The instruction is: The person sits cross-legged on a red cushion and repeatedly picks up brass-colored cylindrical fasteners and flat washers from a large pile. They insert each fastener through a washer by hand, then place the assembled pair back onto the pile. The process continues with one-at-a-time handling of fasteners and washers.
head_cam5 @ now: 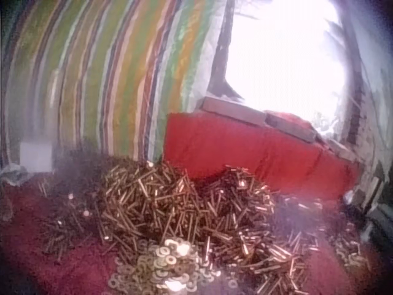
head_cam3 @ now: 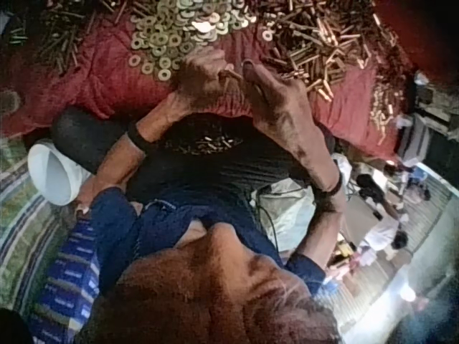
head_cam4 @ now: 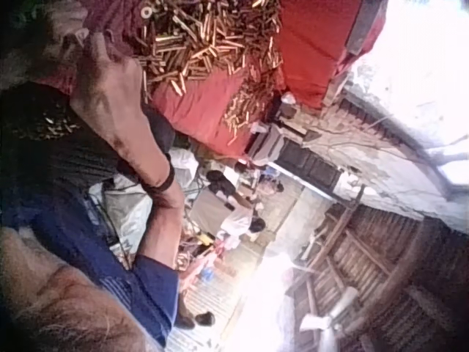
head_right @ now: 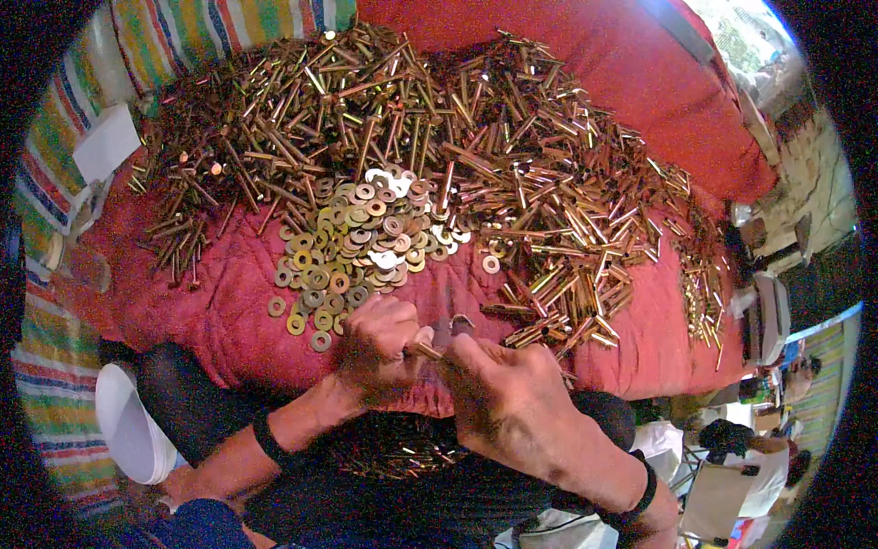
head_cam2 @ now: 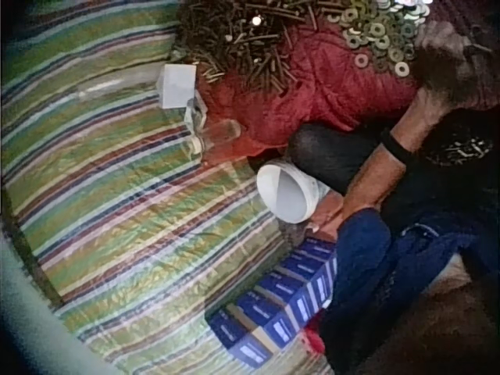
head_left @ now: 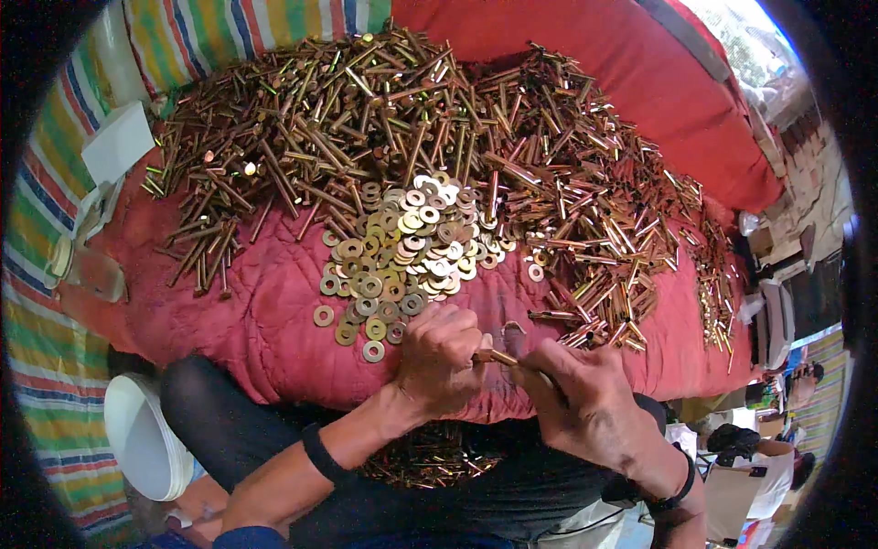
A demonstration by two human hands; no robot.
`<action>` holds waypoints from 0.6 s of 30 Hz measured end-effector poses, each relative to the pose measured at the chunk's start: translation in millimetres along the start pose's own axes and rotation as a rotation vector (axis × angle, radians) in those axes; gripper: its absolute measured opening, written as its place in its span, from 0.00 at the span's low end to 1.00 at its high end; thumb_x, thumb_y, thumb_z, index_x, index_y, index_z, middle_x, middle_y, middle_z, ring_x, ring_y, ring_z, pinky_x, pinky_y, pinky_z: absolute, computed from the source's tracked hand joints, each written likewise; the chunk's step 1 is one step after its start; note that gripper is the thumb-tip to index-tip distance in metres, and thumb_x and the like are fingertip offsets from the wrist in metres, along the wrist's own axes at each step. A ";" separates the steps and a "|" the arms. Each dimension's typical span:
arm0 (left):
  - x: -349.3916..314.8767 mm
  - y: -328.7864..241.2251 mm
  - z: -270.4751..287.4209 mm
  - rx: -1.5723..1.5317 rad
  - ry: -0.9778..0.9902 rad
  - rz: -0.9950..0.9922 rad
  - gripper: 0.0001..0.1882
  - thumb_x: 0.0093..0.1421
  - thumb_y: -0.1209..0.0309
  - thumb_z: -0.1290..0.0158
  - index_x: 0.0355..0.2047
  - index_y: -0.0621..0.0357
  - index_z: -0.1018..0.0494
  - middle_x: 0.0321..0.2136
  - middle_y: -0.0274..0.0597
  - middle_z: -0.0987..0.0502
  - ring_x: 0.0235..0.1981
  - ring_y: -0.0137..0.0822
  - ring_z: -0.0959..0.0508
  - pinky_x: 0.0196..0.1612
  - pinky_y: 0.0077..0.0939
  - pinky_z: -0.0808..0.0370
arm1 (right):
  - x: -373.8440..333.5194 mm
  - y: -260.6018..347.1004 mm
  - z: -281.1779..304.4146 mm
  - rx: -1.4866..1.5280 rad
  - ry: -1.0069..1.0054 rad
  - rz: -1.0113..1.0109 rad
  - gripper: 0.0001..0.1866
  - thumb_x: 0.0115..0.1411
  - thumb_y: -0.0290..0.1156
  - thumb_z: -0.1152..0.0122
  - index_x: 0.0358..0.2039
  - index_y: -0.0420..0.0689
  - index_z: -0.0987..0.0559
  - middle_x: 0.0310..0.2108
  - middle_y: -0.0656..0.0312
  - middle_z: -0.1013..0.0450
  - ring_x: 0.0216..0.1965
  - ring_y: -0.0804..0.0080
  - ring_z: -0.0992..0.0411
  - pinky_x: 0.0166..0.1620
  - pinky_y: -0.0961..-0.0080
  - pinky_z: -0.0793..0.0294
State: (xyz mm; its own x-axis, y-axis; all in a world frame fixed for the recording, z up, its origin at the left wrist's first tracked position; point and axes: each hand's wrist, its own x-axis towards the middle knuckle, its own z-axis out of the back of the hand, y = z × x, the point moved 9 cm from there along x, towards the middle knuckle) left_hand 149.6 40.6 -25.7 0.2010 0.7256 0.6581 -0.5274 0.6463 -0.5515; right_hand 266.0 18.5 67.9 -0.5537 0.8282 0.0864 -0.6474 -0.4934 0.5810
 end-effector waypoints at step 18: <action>0.2 2.2 0.0 -0.031 0.107 0.003 0.20 0.65 0.64 0.44 0.17 0.57 0.31 0.21 0.45 0.31 0.24 0.50 0.28 0.33 0.47 0.30 | -23.8 -23.3 30.8 0.194 -0.322 -0.120 0.09 0.60 0.21 0.28 0.42 0.36 0.14 0.32 0.56 0.17 0.30 0.70 0.19 0.35 0.73 0.21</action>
State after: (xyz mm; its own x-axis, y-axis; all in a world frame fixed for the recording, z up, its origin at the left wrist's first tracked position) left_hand 148.6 42.2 -26.8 0.2873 0.7479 0.5983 -0.5032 0.6494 -0.5702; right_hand 310.4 18.4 77.2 -0.2675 0.9332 0.2398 -0.5692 -0.3539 0.7421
